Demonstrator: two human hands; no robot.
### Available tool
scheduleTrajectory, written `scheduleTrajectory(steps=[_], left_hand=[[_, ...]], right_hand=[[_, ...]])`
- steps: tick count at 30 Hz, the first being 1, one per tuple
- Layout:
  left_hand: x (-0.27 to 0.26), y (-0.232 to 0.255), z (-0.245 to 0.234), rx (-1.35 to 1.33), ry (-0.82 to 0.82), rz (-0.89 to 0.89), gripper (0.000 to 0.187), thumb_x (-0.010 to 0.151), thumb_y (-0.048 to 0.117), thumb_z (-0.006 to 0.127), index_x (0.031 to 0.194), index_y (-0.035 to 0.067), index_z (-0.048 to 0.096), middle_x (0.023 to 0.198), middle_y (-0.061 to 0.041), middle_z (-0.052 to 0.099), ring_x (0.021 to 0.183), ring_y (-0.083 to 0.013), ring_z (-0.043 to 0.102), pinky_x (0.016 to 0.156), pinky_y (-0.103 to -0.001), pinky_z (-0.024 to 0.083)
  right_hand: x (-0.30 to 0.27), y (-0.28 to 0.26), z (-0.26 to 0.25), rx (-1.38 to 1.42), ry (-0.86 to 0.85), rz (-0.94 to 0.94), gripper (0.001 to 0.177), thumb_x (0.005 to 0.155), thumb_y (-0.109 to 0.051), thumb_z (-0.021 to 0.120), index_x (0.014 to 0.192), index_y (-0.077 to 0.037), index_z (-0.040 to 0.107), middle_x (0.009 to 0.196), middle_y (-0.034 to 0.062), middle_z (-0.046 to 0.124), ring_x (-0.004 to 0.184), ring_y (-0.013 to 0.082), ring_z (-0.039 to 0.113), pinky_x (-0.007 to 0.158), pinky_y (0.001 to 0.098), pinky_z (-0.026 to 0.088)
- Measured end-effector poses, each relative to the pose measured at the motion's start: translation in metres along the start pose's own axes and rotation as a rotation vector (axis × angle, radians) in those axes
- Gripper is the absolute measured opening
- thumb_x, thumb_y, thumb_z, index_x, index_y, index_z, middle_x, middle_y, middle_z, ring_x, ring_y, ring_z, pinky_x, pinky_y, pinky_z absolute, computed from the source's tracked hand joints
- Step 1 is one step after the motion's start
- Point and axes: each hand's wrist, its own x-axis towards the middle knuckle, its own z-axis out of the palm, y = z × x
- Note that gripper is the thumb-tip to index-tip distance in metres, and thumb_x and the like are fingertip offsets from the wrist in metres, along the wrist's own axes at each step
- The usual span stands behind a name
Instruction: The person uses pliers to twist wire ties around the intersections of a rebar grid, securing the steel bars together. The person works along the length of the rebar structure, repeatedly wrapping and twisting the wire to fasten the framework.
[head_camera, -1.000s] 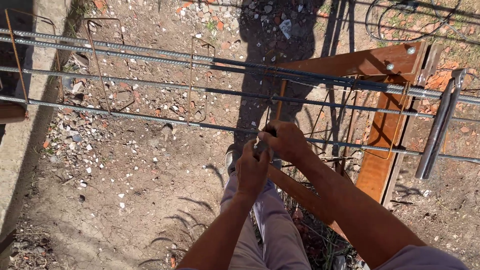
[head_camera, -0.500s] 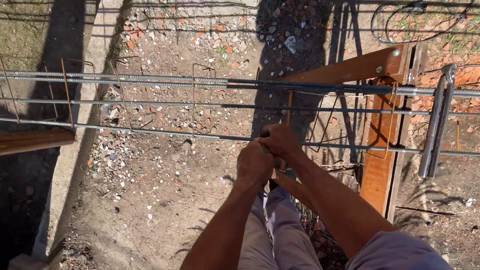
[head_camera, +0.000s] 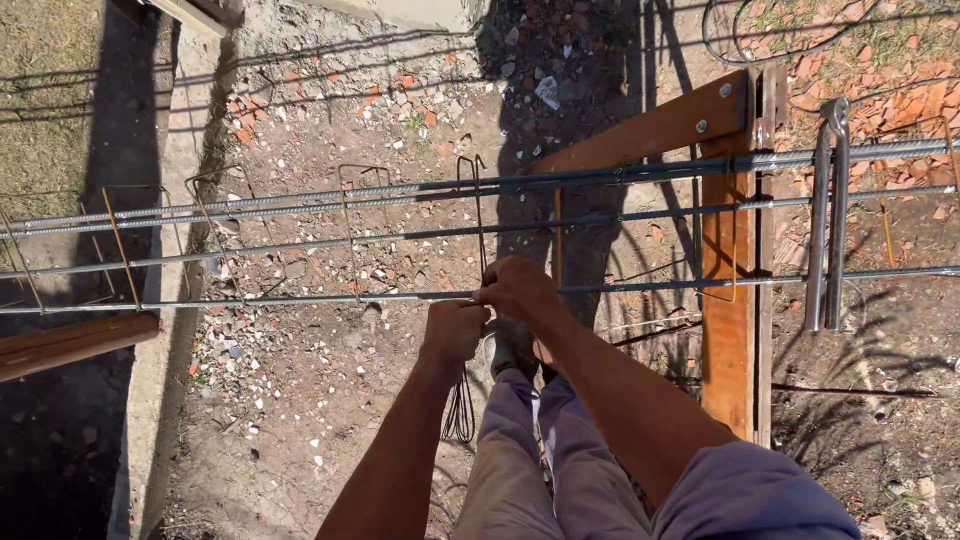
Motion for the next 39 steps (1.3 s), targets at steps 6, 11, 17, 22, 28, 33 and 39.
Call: scheduleTrajectory(steps=[6, 11, 17, 22, 28, 33, 39], left_hand=[[-0.043, 0.016, -0.014, -0.86, -0.164, -0.273, 0.042, 0.086, 0.015, 0.058, 0.122, -0.005, 0.063, 0.062, 0.004, 0.038, 0.047, -0.0029, 0.037, 0.043, -0.014, 0.028], [-0.006, -0.068, 0.048, -1.618, -0.567, -0.027, 0.037, 0.093, 0.012, 0.051, 0.129, 0.01, 0.061, 0.052, 0.013, 0.034, 0.037, 0.0045, 0.034, 0.036, -0.01, 0.027], [-0.022, -0.045, 0.058, -1.879, -0.577, 0.034, 0.028, 0.095, 0.007, 0.048, 0.119, 0.011, 0.063, 0.052, 0.012, 0.035, 0.038, 0.0038, 0.034, 0.039, -0.01, 0.026], [-0.021, -0.046, 0.025, -1.442, -0.508, -0.081, 0.042, 0.095, 0.019, 0.059, 0.137, 0.014, 0.059, 0.069, 0.005, 0.051, 0.049, -0.0022, 0.045, 0.044, -0.015, 0.036], [-0.023, -0.031, -0.011, -1.13, -0.451, -0.158, 0.043, 0.092, 0.009, 0.062, 0.135, 0.012, 0.063, 0.095, -0.008, 0.07, 0.059, -0.0105, 0.055, 0.048, -0.02, 0.043], [-0.019, -0.015, -0.02, -0.924, -0.415, -0.229, 0.041, 0.092, 0.006, 0.062, 0.132, 0.012, 0.067, 0.097, -0.007, 0.064, 0.05, -0.0056, 0.037, 0.042, -0.018, 0.033], [-0.01, -0.025, -0.017, -0.967, -0.478, -0.138, 0.042, 0.093, 0.002, 0.059, 0.134, 0.01, 0.064, 0.092, -0.01, 0.072, 0.058, -0.012, 0.061, 0.041, -0.021, 0.045]], right_hand=[[-0.001, 0.0, -0.001, 0.024, 0.001, -0.036, 0.03, 0.056, -0.04, 0.075, 0.08, -0.024, 0.079, 0.085, 0.0059, 0.075, 0.097, 0.034, 0.072, 0.078, 0.0458, 0.056], [-0.007, -0.004, 0.0, 0.077, -0.021, -0.003, 0.035, 0.071, -0.042, 0.071, 0.096, -0.019, 0.08, 0.099, 0.0124, 0.076, 0.107, 0.0378, 0.07, 0.087, 0.0464, 0.055], [-0.005, -0.002, -0.002, 0.085, -0.018, -0.004, 0.037, 0.073, -0.043, 0.072, 0.1, -0.018, 0.079, 0.101, 0.0117, 0.077, 0.11, 0.0373, 0.069, 0.089, 0.0482, 0.055], [-0.037, 0.028, -0.028, -0.008, 0.278, -0.383, 0.043, 0.09, -0.044, 0.067, 0.115, -0.009, 0.071, 0.109, 0.0192, 0.07, 0.111, 0.0417, 0.065, 0.097, 0.053, 0.051], [-0.124, 0.175, -0.173, -0.039, 1.021, 0.064, 0.064, 0.086, -0.039, 0.078, 0.131, -0.001, 0.054, 0.133, 0.0311, 0.048, 0.125, 0.0466, 0.044, 0.099, 0.0567, 0.041], [-0.141, 0.21, -0.206, -0.123, 0.538, 0.62, 0.078, 0.087, -0.062, 0.063, 0.139, -0.007, 0.046, 0.119, 0.0189, 0.066, 0.106, 0.0375, 0.063, 0.085, 0.0485, 0.049], [-0.109, 0.253, -0.202, -0.258, 0.606, 0.581, 0.041, 0.089, -0.045, 0.066, 0.103, -0.007, 0.062, 0.084, 0.013, 0.067, 0.071, 0.0278, 0.063, 0.056, 0.0408, 0.051]])
